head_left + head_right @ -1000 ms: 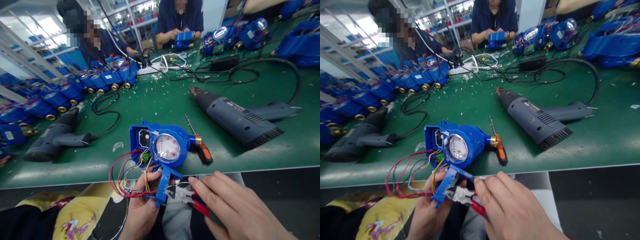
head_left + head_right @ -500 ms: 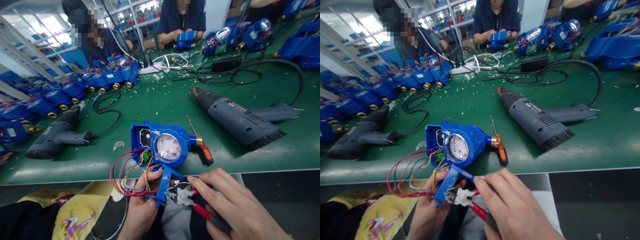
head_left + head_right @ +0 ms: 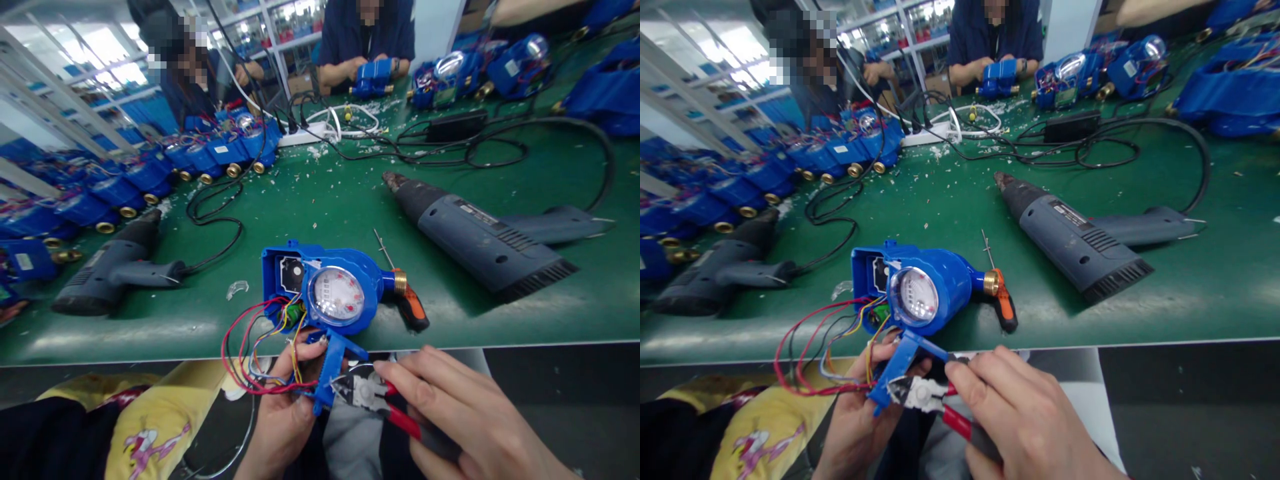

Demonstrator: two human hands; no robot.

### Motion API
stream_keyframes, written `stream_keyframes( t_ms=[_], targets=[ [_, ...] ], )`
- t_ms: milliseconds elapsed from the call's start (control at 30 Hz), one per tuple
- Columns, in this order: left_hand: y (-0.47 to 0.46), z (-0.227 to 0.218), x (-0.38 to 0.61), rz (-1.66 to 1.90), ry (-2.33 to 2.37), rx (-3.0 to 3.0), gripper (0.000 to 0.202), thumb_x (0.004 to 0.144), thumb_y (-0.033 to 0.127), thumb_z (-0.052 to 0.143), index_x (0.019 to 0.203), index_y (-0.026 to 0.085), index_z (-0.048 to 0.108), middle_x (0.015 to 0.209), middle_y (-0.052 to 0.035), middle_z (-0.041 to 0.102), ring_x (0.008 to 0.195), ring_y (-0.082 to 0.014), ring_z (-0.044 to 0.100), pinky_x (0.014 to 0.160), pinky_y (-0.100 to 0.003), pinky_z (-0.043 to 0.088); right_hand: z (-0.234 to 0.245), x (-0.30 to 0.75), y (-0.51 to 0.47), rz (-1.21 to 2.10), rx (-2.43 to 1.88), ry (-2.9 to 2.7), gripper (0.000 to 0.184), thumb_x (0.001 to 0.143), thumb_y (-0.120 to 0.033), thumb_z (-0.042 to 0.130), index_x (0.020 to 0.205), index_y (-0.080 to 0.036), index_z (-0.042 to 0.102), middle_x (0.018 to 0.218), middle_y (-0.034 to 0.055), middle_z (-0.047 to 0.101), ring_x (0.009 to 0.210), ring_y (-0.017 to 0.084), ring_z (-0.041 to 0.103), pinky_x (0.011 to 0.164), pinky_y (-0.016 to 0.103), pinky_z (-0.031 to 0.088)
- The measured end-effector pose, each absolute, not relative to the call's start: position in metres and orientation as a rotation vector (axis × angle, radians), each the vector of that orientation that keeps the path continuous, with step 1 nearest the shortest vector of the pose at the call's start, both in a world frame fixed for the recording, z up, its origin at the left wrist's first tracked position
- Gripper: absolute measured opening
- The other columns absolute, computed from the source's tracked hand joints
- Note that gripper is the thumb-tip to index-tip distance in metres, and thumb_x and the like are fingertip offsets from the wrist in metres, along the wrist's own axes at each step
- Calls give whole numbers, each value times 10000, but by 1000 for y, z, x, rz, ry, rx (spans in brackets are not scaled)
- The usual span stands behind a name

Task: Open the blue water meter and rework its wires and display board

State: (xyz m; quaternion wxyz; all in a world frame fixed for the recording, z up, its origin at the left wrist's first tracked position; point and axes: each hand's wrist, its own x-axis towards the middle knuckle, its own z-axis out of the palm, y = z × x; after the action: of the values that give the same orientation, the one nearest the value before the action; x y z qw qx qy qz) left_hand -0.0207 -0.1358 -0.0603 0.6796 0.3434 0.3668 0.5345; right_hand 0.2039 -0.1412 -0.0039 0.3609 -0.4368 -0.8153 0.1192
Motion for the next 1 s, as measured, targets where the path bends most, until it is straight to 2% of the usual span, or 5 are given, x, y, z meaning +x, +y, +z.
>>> stream_keyframes(
  t_ms=[167,267,400,767,1000],
  targets=[
    [-134,-62,-19,1205,784,787,337,755,336,796,1084,293,742,1185,-74,733,1012,-275,721,925,-392,560,-1,205,-139,349,-1139,-2032,390,742,-43,462,1068,-159,642,955,50,708,835,152,660,724,211,549],
    [-134,-59,-18,1181,745,775,335,778,340,778,1109,314,731,1114,-54,762,1022,-243,719,931,-338,549,3,205,-138,379,-1175,-2037,400,762,-67,471,1107,-164,649,984,51,695,867,145,652,777,203,549],
    [-135,-57,-20,1187,740,751,345,762,340,794,1101,312,737,1159,-29,744,996,-211,726,934,-285,534,2,203,-139,350,-1228,-2119,407,786,-107,506,1159,-151,661,1042,64,682,934,176,638,847,259,556],
    [-133,-64,-16,1240,689,793,331,781,279,778,1109,284,735,1121,-57,755,972,-227,734,892,-300,567,-6,201,-139,380,-1147,-2139,386,804,-101,502,1152,-151,660,1005,74,688,873,167,626,791,244,556],
    [-132,-62,-17,1228,698,783,344,763,291,797,1101,281,734,1170,-24,726,923,-200,739,883,-278,570,-6,200,-137,218,-1267,-2162,445,773,-251,598,1211,-207,661,1024,123,664,912,244,644,784,332,571]
  ],
)
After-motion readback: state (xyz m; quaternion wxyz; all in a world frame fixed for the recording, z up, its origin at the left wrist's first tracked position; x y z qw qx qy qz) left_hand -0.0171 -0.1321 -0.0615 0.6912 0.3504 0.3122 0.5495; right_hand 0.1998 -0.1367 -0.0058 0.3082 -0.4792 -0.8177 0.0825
